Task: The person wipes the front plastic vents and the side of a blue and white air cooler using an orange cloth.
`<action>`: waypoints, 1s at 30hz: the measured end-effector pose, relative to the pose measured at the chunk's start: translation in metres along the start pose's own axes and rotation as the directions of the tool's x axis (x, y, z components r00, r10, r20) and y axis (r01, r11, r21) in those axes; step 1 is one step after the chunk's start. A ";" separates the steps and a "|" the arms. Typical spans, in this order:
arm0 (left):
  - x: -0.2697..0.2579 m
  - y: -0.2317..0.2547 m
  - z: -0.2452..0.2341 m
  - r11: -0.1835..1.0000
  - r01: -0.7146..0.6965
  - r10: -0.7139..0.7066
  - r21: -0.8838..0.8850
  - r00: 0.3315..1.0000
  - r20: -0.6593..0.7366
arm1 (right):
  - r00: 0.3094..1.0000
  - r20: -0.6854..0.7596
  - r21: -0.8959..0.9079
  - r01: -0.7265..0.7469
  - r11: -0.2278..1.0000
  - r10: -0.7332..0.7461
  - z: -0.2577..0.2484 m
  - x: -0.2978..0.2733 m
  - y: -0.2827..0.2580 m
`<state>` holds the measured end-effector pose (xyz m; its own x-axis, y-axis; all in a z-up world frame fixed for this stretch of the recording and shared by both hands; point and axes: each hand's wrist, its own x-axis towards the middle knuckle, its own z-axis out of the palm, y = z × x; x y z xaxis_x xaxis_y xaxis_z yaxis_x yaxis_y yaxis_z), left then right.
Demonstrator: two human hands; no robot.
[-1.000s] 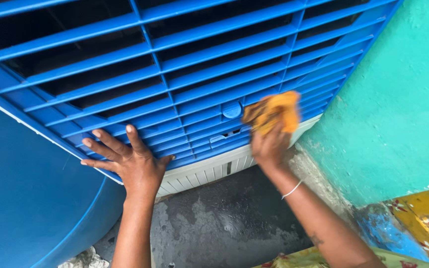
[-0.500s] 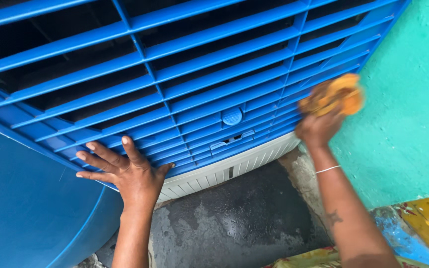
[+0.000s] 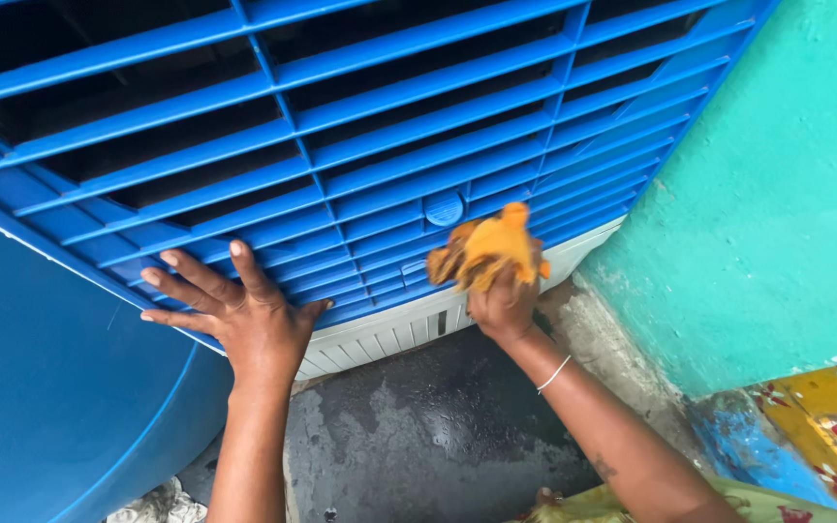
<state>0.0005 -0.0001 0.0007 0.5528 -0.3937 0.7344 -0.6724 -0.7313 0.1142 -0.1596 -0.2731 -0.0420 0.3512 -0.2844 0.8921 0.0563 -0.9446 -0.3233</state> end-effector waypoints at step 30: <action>0.000 -0.001 0.001 1.000 -0.001 0.001 -0.005 1.000 -0.012 | 0.977 0.210 0.131 -0.073 0.989 0.045 0.028 -0.033 -0.046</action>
<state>0.0019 0.0003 -0.0007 0.5458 -0.3877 0.7428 -0.6757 -0.7279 0.1166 -0.1476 -0.2162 -0.0655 0.5418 -0.2856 0.7905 0.1520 -0.8917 -0.4263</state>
